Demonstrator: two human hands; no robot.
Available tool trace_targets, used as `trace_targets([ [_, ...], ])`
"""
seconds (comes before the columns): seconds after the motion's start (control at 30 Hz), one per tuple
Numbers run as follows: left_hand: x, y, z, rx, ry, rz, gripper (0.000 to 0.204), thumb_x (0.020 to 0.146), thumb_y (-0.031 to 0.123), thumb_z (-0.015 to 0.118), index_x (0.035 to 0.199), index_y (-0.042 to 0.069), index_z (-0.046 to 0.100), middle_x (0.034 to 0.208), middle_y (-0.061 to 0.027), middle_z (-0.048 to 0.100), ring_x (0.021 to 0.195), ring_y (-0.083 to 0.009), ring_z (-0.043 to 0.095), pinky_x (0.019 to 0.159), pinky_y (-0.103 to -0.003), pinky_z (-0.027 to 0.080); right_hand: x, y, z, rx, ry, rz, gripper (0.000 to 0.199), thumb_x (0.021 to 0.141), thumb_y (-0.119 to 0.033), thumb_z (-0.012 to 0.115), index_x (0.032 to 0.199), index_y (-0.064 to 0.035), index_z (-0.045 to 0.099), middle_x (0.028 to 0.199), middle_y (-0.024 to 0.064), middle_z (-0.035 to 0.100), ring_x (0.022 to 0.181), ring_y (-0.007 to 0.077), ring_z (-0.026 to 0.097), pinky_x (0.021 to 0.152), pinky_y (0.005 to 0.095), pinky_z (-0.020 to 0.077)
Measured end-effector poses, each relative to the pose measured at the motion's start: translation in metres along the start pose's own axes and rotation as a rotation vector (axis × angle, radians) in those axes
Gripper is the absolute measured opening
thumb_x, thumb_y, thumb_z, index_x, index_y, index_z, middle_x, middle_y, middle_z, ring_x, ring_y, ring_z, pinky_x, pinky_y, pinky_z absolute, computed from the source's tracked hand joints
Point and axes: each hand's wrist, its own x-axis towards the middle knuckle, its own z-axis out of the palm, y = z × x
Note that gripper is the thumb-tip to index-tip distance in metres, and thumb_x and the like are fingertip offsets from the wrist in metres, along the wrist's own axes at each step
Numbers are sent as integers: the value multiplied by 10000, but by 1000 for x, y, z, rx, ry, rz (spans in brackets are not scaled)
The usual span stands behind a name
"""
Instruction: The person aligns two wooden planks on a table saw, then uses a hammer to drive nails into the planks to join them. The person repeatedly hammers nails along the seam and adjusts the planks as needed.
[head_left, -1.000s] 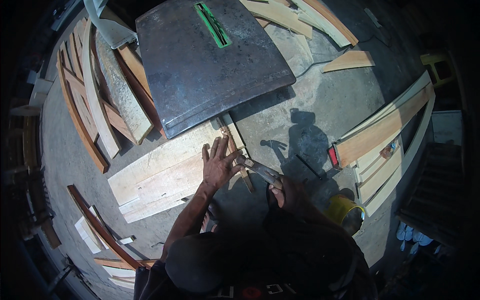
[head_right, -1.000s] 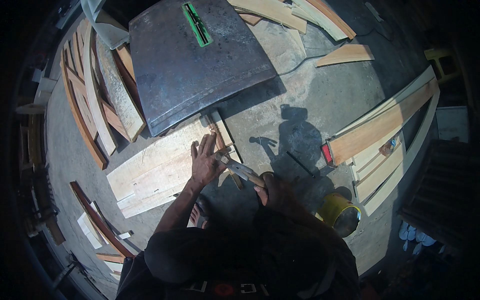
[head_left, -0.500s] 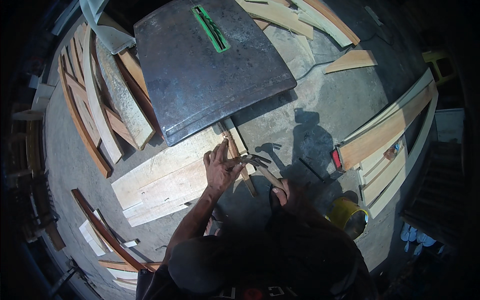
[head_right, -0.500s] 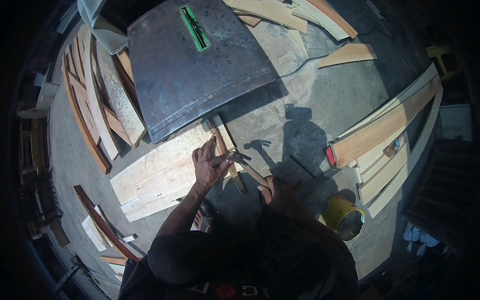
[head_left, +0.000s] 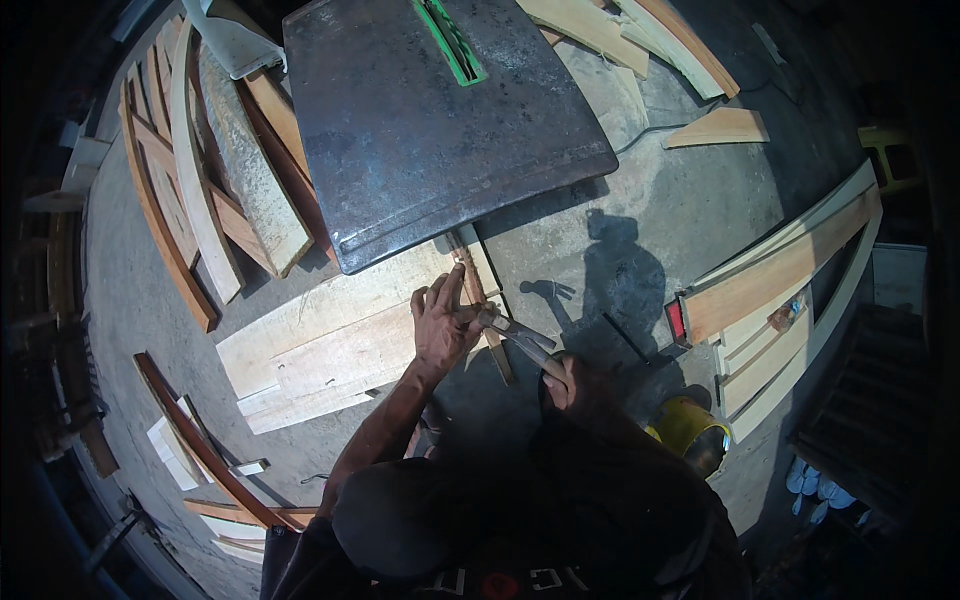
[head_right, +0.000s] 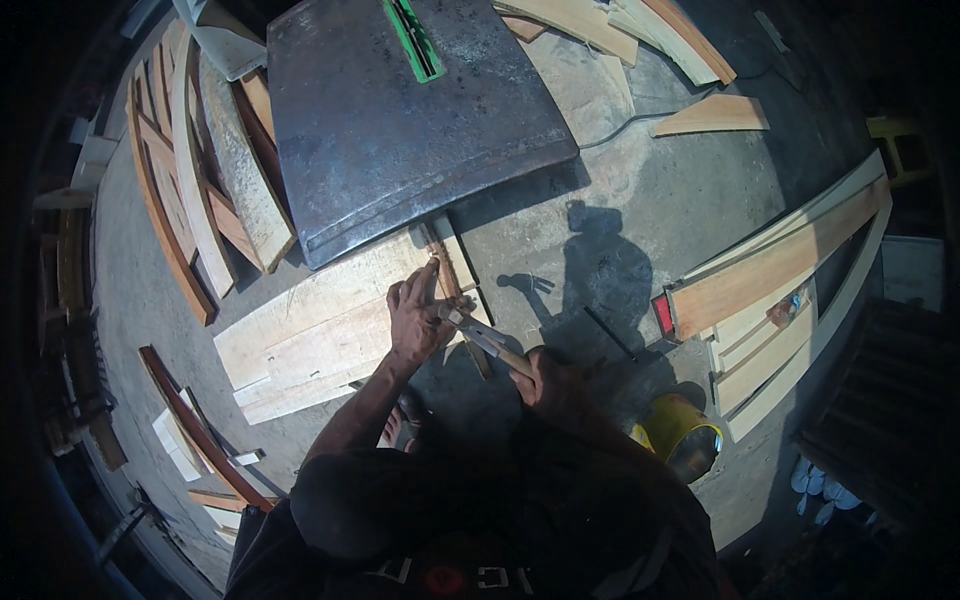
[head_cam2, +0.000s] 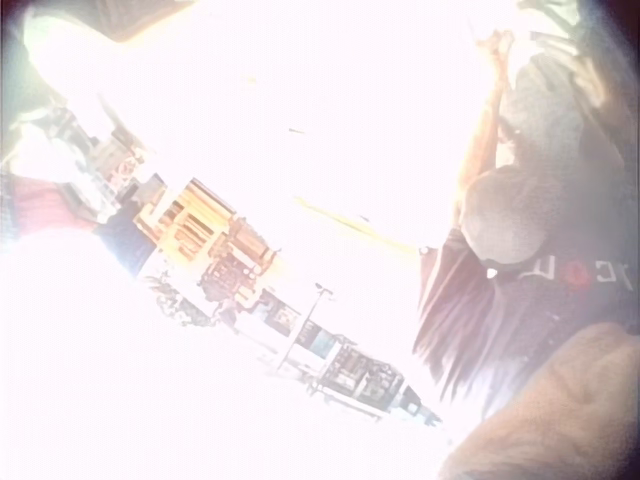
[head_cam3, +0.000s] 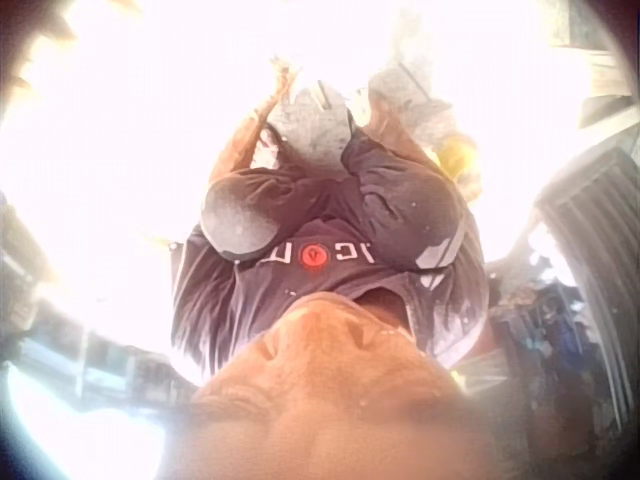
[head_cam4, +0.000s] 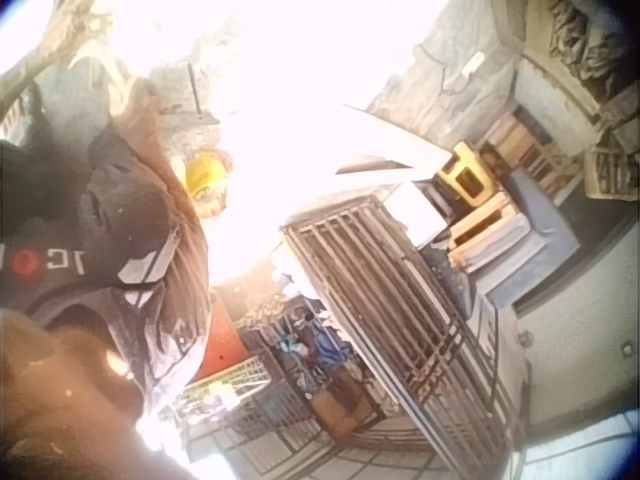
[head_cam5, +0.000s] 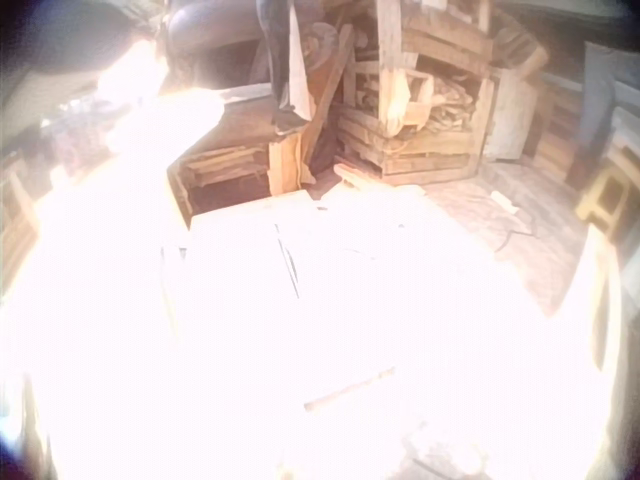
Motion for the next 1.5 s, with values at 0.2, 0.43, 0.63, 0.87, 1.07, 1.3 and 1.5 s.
trace_targets([
  [0.2, 3, 4, -5, -25, -13, -11, 272, 877, 497, 774, 1030, 293, 867, 1654, -124, 419, 1483, -342, 408, 1187, -601, 259, -1, -1, -8, 59, 78, 30, 303, 1014, -248, 681, 1158, -3, 577, 869, 276, 684, 814, 499, 698, 668, 526, 545],
  [0.43, 8, 16, -21, 100, -188, -33, 844, 771, 637, 826, 1504, 315, 557, 1692, -186, 304, 1553, -399, 295, 1229, -638, 205, -9, 3, -2, 110, 74, 27, 318, 993, -219, 682, 1192, 9, 584, 882, 262, 683, 823, 510, 699, 682, 530, 550],
  [0.63, 9, 14, -19, 105, -238, -53, 890, 754, 610, 859, 1516, 302, 518, 1710, -191, 248, 1561, -406, 270, 1216, -638, 227, -10, 5, -2, 161, 209, -191, 314, 1019, -207, 626, 1213, 38, 586, 998, 289, 670, 924, 471, 693, 798, 493, 536],
  [0.87, 8, 12, -17, 105, -219, -35, 920, 757, 687, 823, 1522, 287, 506, 1704, -227, 235, 1574, -419, 257, 1194, -660, 241, 5, 4, -4, 151, 221, -78, 286, 1029, -242, 632, 1154, 6, 566, 810, 269, 667, 749, 496, 695, 618, 515, 533],
  [1.07, 11, 9, -13, 110, -191, -22, 901, 768, 664, 821, 1519, 279, 508, 1698, -237, 249, 1563, -421, 274, 1189, -656, 249, 5, 7, 6, 51, 93, -13, 322, 1032, -289, 654, 1150, -2, 567, 778, 257, 661, 724, 469, 697, 603, 490, 528],
  [1.3, 16, 12, -26, 116, -230, -30, 889, 783, 654, 820, 1525, 272, 513, 1714, -209, 237, 1574, -410, 250, 1211, -642, 230, -11, 16, 27, 40, 220, -56, 358, 1017, -303, 696, 1171, 8, 610, 884, 249, 679, 845, 422, 713, 752, 465, 552],
  [1.5, 13, 15, -24, 94, -246, -43, 872, 791, 632, 825, 1520, 274, 506, 1708, -215, 245, 1583, -411, 232, 1208, -648, 234, -12, 31, 27, 275, 316, -245, 274, 1003, -255, 702, 1115, -20, 616, 818, 236, 672, 733, 444, 700, 629, 481, 538],
])
